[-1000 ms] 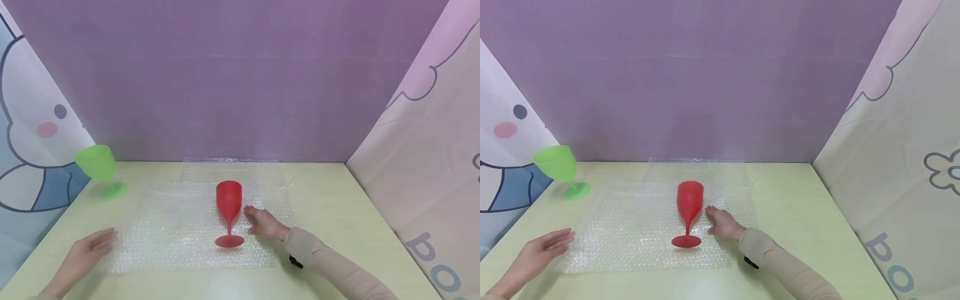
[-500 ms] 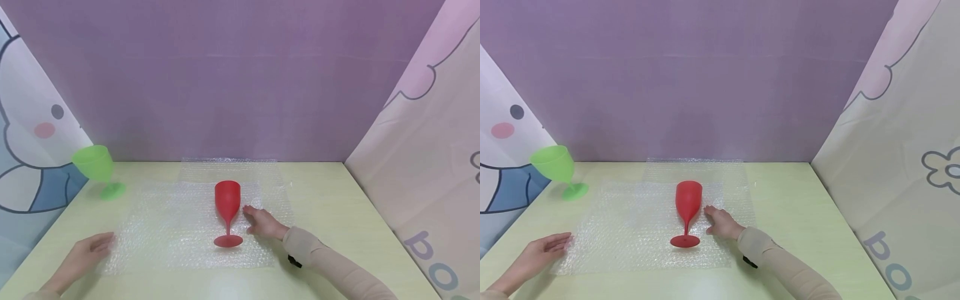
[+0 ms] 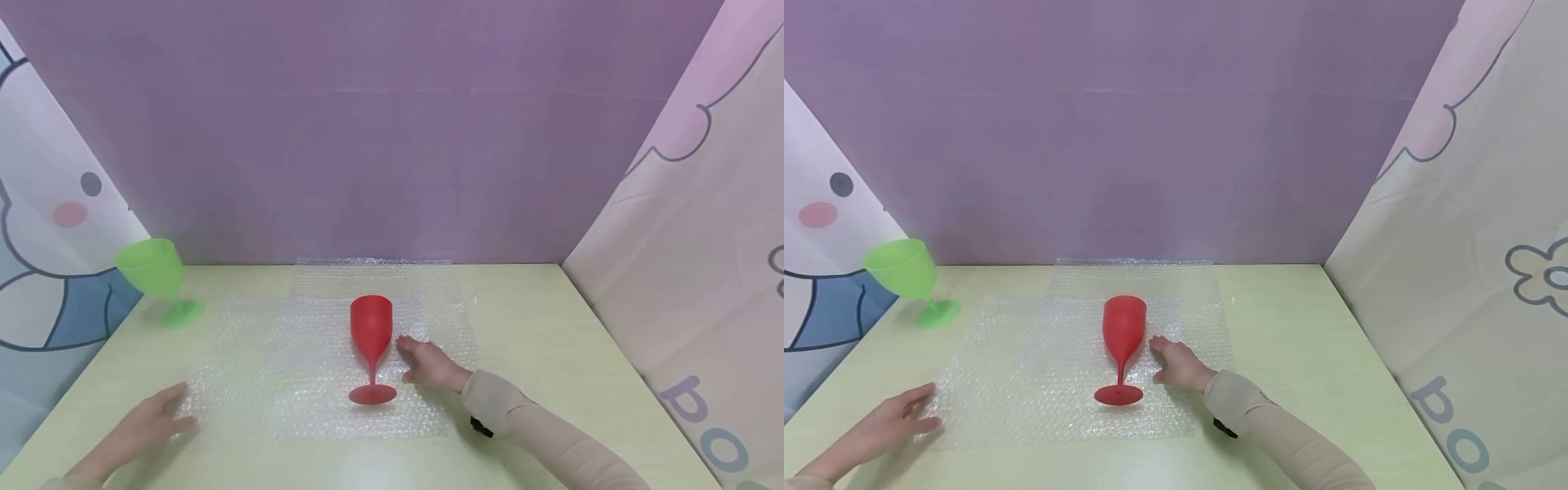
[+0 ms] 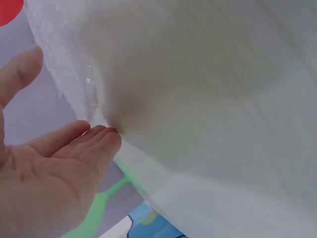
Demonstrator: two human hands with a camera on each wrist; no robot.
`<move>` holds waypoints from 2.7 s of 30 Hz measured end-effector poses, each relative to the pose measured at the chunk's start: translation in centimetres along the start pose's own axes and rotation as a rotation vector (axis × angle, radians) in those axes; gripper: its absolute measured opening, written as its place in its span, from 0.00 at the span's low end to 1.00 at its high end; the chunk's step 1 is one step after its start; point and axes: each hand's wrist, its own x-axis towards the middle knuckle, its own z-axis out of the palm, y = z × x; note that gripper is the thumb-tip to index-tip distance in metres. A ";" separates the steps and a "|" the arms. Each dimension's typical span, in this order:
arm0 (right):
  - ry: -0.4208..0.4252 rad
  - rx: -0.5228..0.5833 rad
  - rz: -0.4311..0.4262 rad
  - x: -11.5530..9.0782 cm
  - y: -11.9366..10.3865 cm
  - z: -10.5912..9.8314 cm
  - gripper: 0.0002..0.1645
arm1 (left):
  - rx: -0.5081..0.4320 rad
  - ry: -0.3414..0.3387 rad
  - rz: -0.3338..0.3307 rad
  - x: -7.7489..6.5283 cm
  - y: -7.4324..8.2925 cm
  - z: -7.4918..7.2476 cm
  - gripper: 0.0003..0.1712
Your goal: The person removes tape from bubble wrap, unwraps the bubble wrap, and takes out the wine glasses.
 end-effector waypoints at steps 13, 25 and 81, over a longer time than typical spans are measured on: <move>-0.004 0.007 0.013 0.1 -0.1 0.1 0.43 | 0.060 0.253 0.134 -0.2 5.5 -1.6 0.42; 0.001 -0.009 -0.004 0.0 0.1 0.0 0.42 | -0.395 0.002 0.225 3.4 16.4 -0.2 0.41; -0.020 -0.029 0.018 0.2 -0.1 -0.2 0.42 | -0.527 -0.085 -0.163 14.6 26.1 8.8 0.46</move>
